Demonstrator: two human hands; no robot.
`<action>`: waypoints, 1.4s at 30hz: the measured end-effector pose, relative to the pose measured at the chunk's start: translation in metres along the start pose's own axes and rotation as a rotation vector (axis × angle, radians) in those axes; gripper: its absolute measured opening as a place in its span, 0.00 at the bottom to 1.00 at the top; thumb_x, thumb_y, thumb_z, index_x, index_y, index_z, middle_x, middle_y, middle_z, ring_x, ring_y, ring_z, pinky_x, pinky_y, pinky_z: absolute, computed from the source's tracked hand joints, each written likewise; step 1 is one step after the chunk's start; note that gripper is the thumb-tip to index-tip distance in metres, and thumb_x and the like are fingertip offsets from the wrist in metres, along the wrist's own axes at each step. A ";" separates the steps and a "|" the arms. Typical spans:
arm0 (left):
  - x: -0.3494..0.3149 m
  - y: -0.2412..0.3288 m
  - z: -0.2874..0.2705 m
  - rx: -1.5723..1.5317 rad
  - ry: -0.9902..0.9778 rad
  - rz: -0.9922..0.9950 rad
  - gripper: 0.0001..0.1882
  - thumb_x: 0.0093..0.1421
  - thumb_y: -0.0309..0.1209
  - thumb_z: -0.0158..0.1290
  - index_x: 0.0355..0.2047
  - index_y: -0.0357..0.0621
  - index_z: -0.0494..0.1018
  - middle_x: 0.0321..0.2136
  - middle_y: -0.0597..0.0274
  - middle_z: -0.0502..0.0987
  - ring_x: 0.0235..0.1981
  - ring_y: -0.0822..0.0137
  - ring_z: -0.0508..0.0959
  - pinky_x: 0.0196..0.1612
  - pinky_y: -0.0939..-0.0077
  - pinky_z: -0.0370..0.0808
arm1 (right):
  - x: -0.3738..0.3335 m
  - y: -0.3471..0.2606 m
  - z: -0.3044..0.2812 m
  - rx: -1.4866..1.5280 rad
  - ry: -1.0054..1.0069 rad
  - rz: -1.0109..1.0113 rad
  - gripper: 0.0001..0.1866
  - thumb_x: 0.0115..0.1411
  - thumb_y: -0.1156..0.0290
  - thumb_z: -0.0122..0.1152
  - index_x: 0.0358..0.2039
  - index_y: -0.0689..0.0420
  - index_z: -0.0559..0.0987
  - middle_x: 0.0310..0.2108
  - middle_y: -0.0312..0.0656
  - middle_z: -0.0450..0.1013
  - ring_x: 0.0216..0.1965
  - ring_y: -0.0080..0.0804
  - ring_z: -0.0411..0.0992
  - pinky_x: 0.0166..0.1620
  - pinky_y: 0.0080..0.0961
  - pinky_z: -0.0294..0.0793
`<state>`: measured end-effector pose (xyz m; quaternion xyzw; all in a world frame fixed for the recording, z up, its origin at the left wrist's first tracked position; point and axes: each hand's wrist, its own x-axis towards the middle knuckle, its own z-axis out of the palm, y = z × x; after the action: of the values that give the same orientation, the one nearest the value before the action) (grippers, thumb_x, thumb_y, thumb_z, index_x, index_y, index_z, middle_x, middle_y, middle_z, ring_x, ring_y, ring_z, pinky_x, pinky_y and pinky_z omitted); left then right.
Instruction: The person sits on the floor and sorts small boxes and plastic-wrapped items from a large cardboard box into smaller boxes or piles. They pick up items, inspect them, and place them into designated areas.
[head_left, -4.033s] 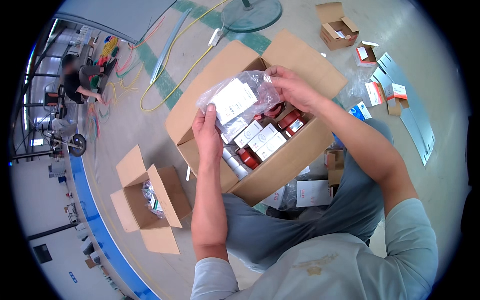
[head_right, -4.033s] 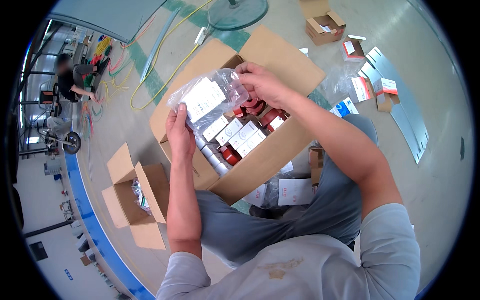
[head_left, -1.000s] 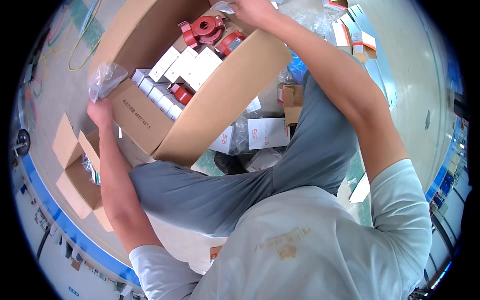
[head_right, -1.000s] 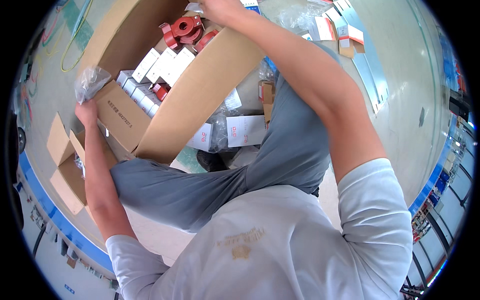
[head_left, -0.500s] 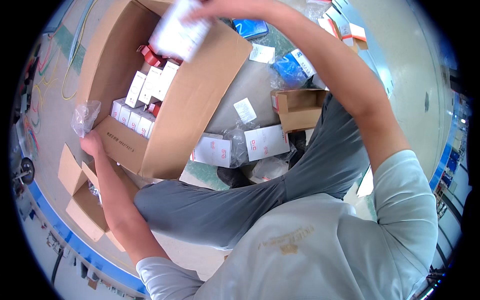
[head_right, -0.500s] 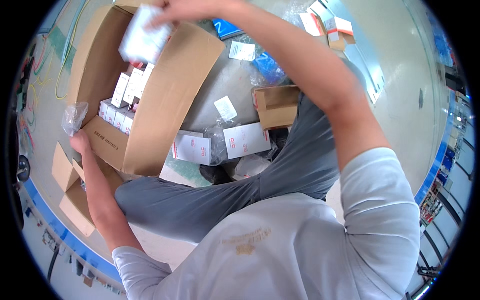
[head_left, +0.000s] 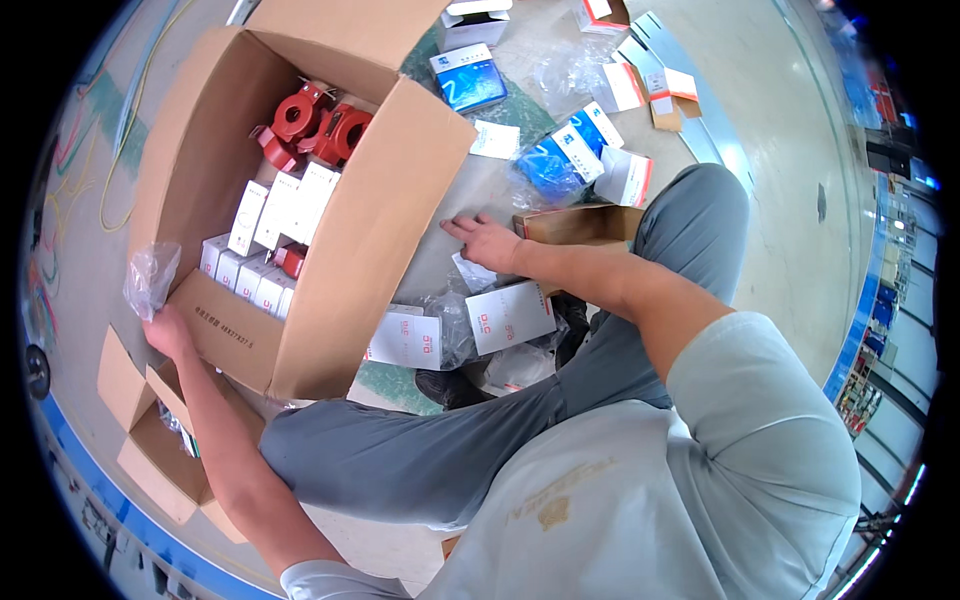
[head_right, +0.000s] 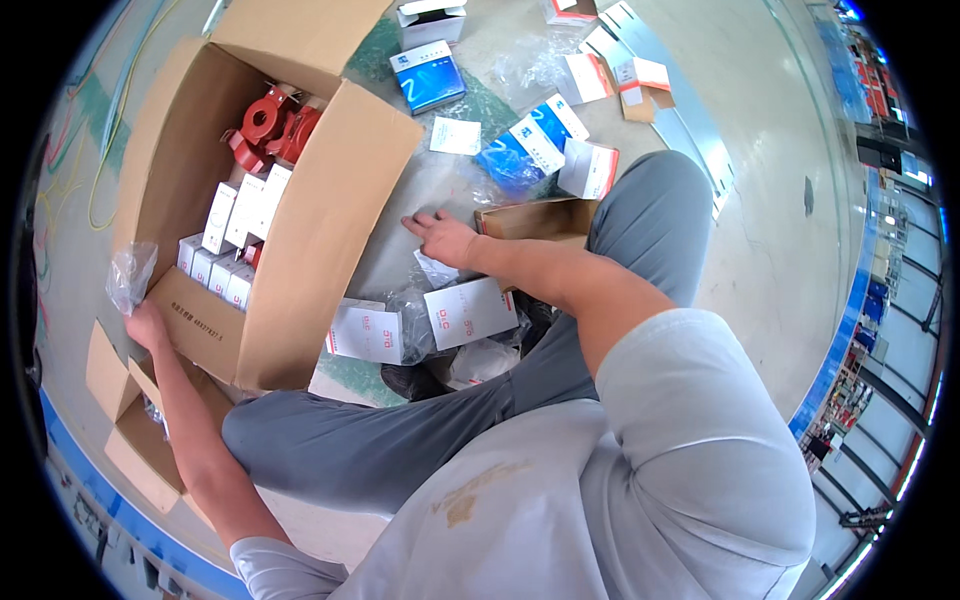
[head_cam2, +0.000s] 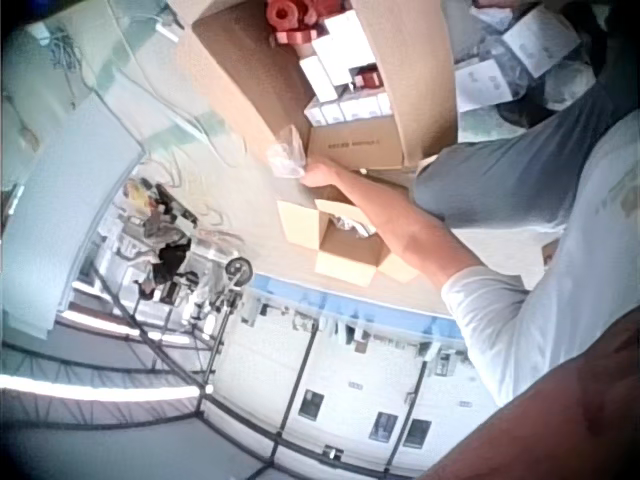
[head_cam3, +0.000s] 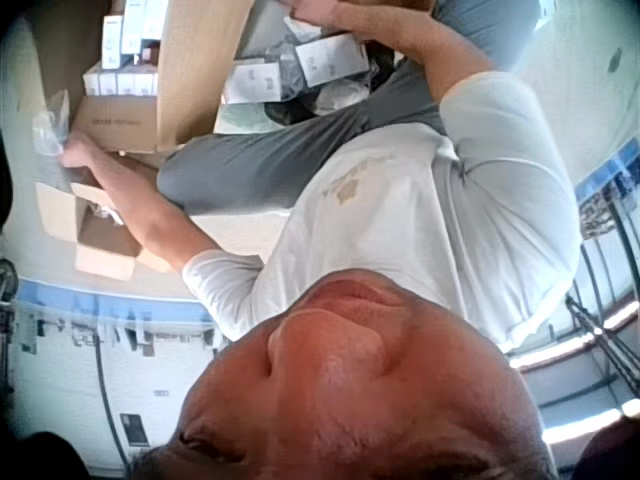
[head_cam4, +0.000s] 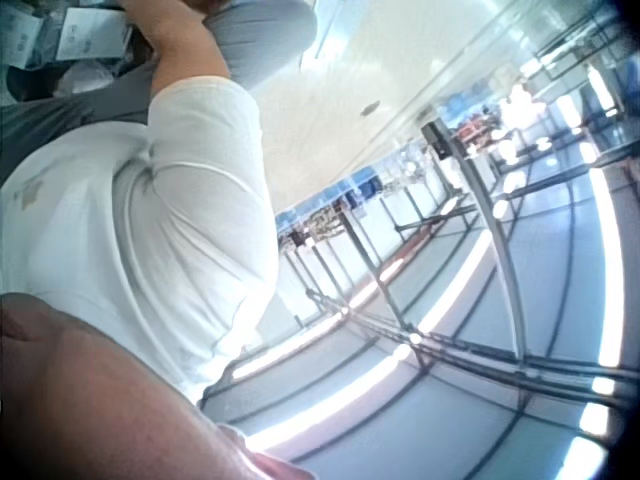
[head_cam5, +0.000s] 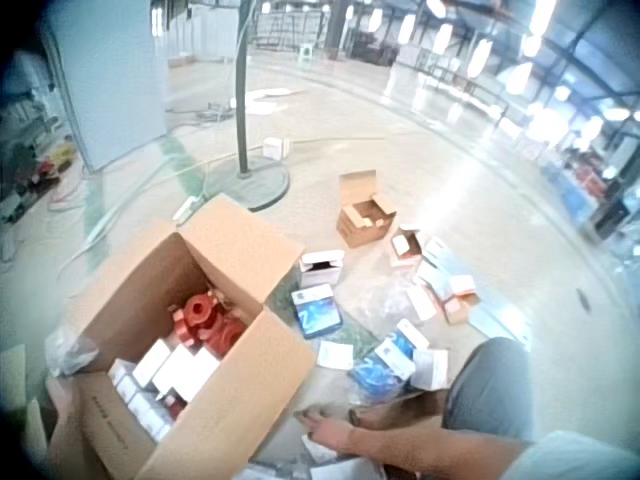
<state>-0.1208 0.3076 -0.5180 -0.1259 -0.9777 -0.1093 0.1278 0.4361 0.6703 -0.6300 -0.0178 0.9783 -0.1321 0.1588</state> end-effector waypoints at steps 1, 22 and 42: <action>-0.005 0.001 0.000 -0.014 -0.006 -0.007 0.18 0.58 0.30 0.53 0.43 0.29 0.79 0.41 0.31 0.82 0.45 0.31 0.80 0.50 0.43 0.75 | -0.003 -0.001 0.002 0.036 -0.010 0.005 0.09 0.58 0.65 0.63 0.33 0.52 0.89 0.71 0.44 0.62 0.64 0.43 0.67 0.58 0.49 0.75; -0.001 0.015 0.001 -0.040 -0.004 -0.007 0.19 0.59 0.33 0.53 0.44 0.29 0.78 0.41 0.32 0.82 0.44 0.30 0.80 0.49 0.43 0.75 | 0.017 0.000 0.033 0.147 -0.175 0.249 0.15 0.53 0.75 0.65 0.43 0.51 0.84 0.45 0.45 0.81 0.51 0.46 0.79 0.51 0.45 0.79; -0.009 0.028 -0.008 -0.089 -0.017 -0.129 0.20 0.60 0.35 0.53 0.48 0.36 0.79 0.46 0.38 0.82 0.49 0.35 0.80 0.52 0.44 0.76 | -0.021 0.107 -0.173 1.869 -0.309 0.550 0.19 0.76 0.53 0.53 0.47 0.57 0.80 0.26 0.34 0.73 0.23 0.24 0.70 0.35 0.28 0.74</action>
<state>-0.1025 0.3303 -0.5084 -0.0691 -0.9790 -0.1597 0.1066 0.4026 0.8193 -0.4932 0.3259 0.4188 -0.8067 0.2600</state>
